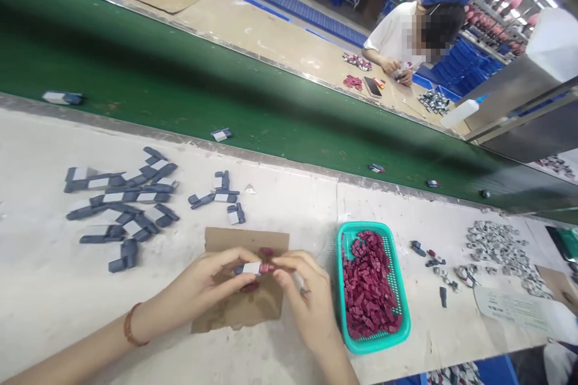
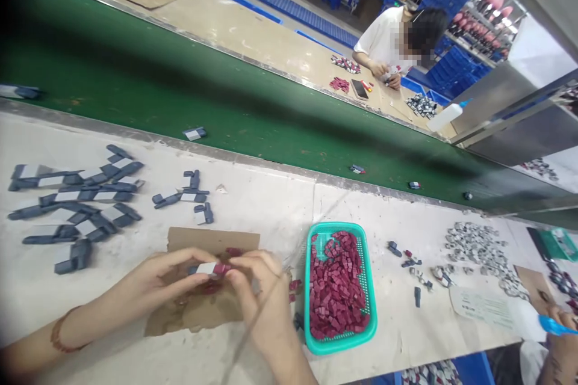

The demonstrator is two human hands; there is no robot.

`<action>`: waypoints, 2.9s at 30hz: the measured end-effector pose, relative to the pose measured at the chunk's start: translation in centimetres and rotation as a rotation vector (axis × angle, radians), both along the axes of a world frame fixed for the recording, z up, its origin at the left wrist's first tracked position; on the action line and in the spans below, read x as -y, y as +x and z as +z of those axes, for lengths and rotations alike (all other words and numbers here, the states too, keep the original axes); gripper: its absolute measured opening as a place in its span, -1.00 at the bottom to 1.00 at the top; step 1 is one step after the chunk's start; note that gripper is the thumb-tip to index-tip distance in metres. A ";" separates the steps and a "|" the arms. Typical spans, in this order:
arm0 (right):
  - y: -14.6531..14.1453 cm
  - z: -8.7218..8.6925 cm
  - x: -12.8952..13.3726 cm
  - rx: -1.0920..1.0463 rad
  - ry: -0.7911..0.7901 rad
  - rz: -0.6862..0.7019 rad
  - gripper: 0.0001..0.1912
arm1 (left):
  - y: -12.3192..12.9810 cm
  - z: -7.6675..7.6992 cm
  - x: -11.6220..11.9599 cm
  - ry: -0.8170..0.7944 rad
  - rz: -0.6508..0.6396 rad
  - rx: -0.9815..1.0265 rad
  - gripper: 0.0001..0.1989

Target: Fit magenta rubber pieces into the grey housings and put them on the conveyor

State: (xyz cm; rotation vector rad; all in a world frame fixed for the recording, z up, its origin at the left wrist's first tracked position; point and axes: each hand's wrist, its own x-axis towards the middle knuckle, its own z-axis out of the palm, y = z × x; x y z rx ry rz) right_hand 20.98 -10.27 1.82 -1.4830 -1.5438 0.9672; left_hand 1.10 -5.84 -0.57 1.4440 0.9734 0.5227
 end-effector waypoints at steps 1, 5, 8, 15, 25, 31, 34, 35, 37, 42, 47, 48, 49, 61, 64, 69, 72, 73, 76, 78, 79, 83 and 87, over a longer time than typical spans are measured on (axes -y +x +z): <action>1.5 0.4 0.2 0.070 0.023 -0.055 -0.81 | 0.4 0.5 -1.0 0.023 -0.012 -0.017 -0.72; 7.6 0.4 1.4 0.544 0.005 -0.337 -0.82 | 2.2 1.0 -7.3 0.292 0.091 -0.128 -0.68; 10.2 -1.1 1.7 0.817 -0.010 -0.281 -0.84 | 4.1 0.1 -13.2 0.503 0.144 -0.274 -0.74; 9.9 -3.0 1.4 0.920 0.145 -0.253 -0.77 | 7.7 -2.2 -20.0 0.699 0.176 -0.500 -0.75; 10.7 -1.2 0.8 0.270 -0.118 -0.396 -0.86 | 2.4 -1.7 -21.4 0.534 0.353 -0.517 -0.73; 9.9 0.1 1.3 -0.286 -0.156 -0.528 -0.69 | 2.0 0.5 -18.8 0.268 0.391 -0.308 -0.71; 8.3 0.3 1.4 -0.360 -0.154 -0.512 -0.74 | 1.5 1.9 -14.5 -0.043 0.331 0.019 -0.67; 7.6 0.4 1.3 -0.357 -0.147 -0.487 -0.77 | 1.2 2.3 -13.0 -0.188 0.320 0.140 -0.69; 5.8 0.6 1.1 -0.323 -0.123 -0.404 -0.84 | 0.5 2.7 -10.0 -0.403 0.299 0.292 -0.68; 1.1 0.2 0.1 -0.119 -0.084 -0.128 -0.92 | -1.7 1.9 -5.1 -0.504 0.299 0.279 -0.52; -1.8 -2.3 -0.8 0.107 0.123 0.148 -0.86 | -2.9 0.7 -2.9 -0.448 0.408 0.211 -0.46; -2.1 -2.8 -1.0 0.150 0.177 0.200 -0.85 | -2.9 0.6 -2.6 -0.454 0.414 0.224 -0.45; -2.4 -3.3 -1.1 0.199 0.230 0.249 -0.83 | -3.0 0.4 -2.4 -0.470 0.419 0.244 -0.45; -2.9 -4.3 -0.9 0.535 0.452 0.432 -0.70 | -2.9 -1.1 -2.0 -0.612 0.467 0.359 -0.62; -3.0 -4.4 -1.0 0.549 0.453 0.423 -0.68 | -3.0 -0.9 -2.0 -0.608 0.417 0.313 -0.58; -3.2 -4.3 -1.0 0.559 0.456 0.434 -0.68 | -2.8 -1.1 -2.0 -0.553 0.440 0.268 -0.61; -3.3 -4.3 -1.1 0.551 0.460 0.414 -0.66 | -2.6 -1.5 -2.0 -0.522 0.407 0.277 -0.59; -3.3 -4.4 -1.1 0.535 0.451 0.413 -0.66 | -2.6 -1.6 -1.9 -0.493 0.387 0.282 -0.60; -3.1 -4.4 -1.3 0.401 0.402 0.407 -0.71 | -2.5 -1.7 -1.9 -0.397 0.334 0.282 -0.61; -2.8 -4.2 -1.4 0.238 0.325 0.354 -0.78 | -2.4 -1.7 -1.9 -0.382 0.288 0.277 -0.62; -2.6 -4.1 -1.5 0.150 0.276 0.308 -0.82 | -2.4 -1.7 -1.8 -0.391 0.272 0.285 -0.62; -1.7 -3.4 -1.7 -0.087 0.156 0.097 -0.91 | -2.3 -2.2 -1.5 -0.489 0.240 0.364 -0.56; -1.6 -3.1 -1.7 -0.164 0.192 0.013 -0.88 | -2.0 -2.9 -1.0 -0.578 0.182 0.402 -0.52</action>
